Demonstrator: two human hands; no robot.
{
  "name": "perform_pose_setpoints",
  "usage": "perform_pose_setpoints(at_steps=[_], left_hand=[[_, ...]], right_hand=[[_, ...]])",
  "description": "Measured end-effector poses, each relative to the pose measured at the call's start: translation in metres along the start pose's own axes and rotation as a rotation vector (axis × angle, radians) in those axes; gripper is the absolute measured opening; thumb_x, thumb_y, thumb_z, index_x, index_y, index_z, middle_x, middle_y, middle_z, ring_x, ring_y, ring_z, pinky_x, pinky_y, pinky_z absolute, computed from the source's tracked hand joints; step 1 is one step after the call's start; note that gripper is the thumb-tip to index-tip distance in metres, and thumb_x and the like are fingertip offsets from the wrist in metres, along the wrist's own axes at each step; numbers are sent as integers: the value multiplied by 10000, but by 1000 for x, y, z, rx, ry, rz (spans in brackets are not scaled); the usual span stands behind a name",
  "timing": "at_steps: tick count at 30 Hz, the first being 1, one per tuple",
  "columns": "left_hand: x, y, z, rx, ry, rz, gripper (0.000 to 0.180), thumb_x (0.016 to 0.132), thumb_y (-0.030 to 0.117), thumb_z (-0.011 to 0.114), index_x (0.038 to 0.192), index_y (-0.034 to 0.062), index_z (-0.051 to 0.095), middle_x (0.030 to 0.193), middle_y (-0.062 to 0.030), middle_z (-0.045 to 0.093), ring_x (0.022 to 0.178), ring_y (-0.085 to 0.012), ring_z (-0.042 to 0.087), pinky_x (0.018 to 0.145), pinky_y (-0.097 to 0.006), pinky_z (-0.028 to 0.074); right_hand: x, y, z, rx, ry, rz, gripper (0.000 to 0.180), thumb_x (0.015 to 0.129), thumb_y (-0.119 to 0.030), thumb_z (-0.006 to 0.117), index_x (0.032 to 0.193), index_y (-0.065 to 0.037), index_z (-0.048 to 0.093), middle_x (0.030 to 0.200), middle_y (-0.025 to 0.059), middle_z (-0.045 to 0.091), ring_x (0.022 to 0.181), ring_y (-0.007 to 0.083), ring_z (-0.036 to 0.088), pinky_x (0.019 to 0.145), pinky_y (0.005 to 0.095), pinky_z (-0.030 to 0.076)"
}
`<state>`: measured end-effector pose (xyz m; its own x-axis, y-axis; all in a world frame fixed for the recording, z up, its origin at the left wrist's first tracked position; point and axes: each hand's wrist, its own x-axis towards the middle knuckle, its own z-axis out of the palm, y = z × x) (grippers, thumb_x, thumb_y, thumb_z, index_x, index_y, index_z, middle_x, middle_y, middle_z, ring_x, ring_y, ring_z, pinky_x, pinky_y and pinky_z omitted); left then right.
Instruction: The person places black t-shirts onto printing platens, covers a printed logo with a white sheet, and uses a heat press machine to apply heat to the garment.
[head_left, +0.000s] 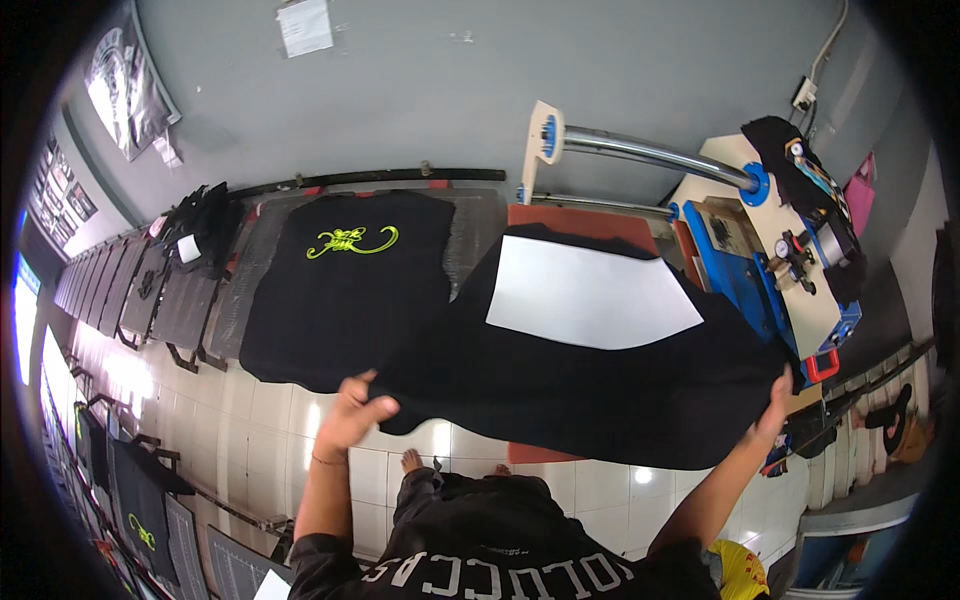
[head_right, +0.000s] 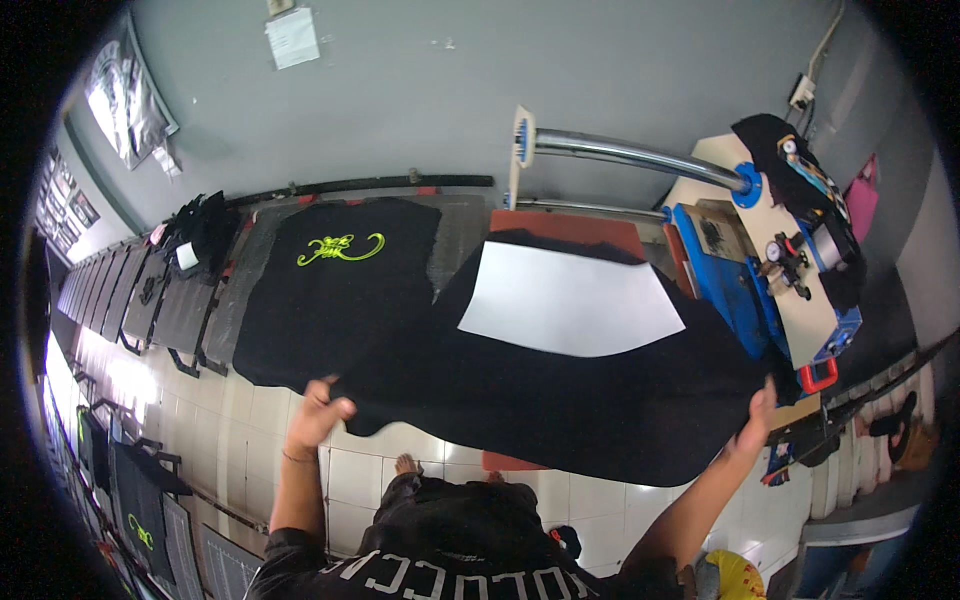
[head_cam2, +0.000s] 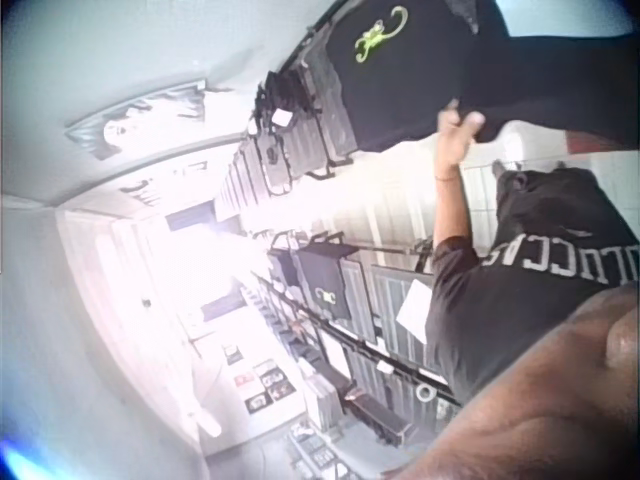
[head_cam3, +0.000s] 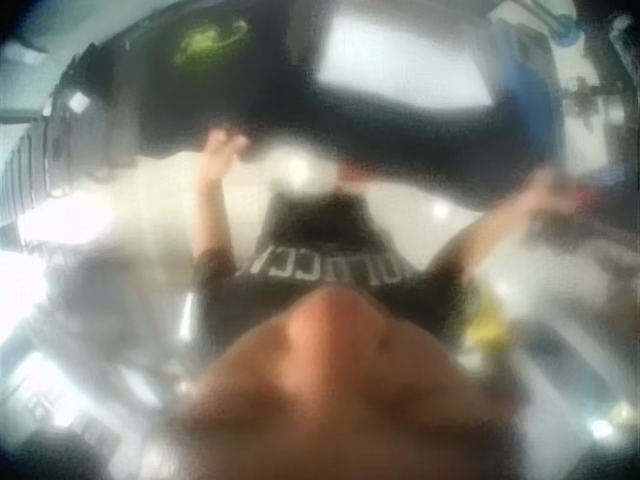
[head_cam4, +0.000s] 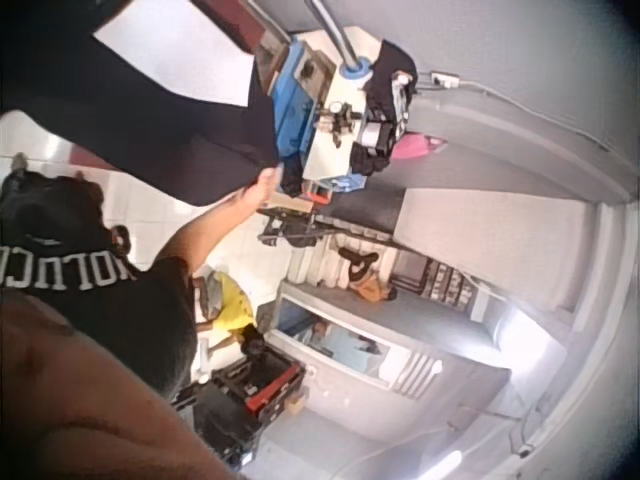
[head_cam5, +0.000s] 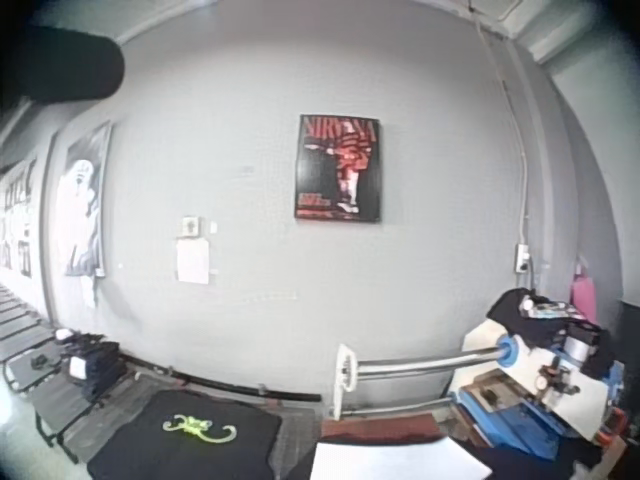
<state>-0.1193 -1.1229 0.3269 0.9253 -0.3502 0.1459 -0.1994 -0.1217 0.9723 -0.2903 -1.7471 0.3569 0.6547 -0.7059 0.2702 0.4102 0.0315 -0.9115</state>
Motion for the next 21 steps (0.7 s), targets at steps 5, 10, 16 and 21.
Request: perform_pose_setpoints(at_steps=[5,10,16,21], left_hand=[[25,71,-130,-269,391,219,350,921,262,685,1116,-5,567,1034,-70,662,937,-130,621,894,-318,494],[104,127,-254,-303,501,162,296,993,266,586,1120,2,629,1038,-80,682,920,-138,644,851,-281,498],[223,65,-415,-252,444,18,345,971,322,621,1113,10,657,1047,-62,692,934,-157,641,856,-302,489],[260,86,-482,-267,403,74,347,965,343,626,1084,19,661,1022,-70,694,919,-165,638,848,-309,487]], right_hand=[[43,-64,174,125,-233,-160,532,1002,-312,536,1399,32,450,1278,138,581,1132,237,597,985,370,478],[67,-73,366,36,-413,-76,404,955,-285,644,1233,7,612,1147,86,654,1019,180,631,902,306,486],[98,37,542,102,-418,59,179,962,-250,634,985,-73,650,1010,34,644,1010,149,562,948,317,403],[85,43,619,154,-308,13,167,974,-235,612,986,-72,648,1003,46,657,958,159,590,930,325,428]])
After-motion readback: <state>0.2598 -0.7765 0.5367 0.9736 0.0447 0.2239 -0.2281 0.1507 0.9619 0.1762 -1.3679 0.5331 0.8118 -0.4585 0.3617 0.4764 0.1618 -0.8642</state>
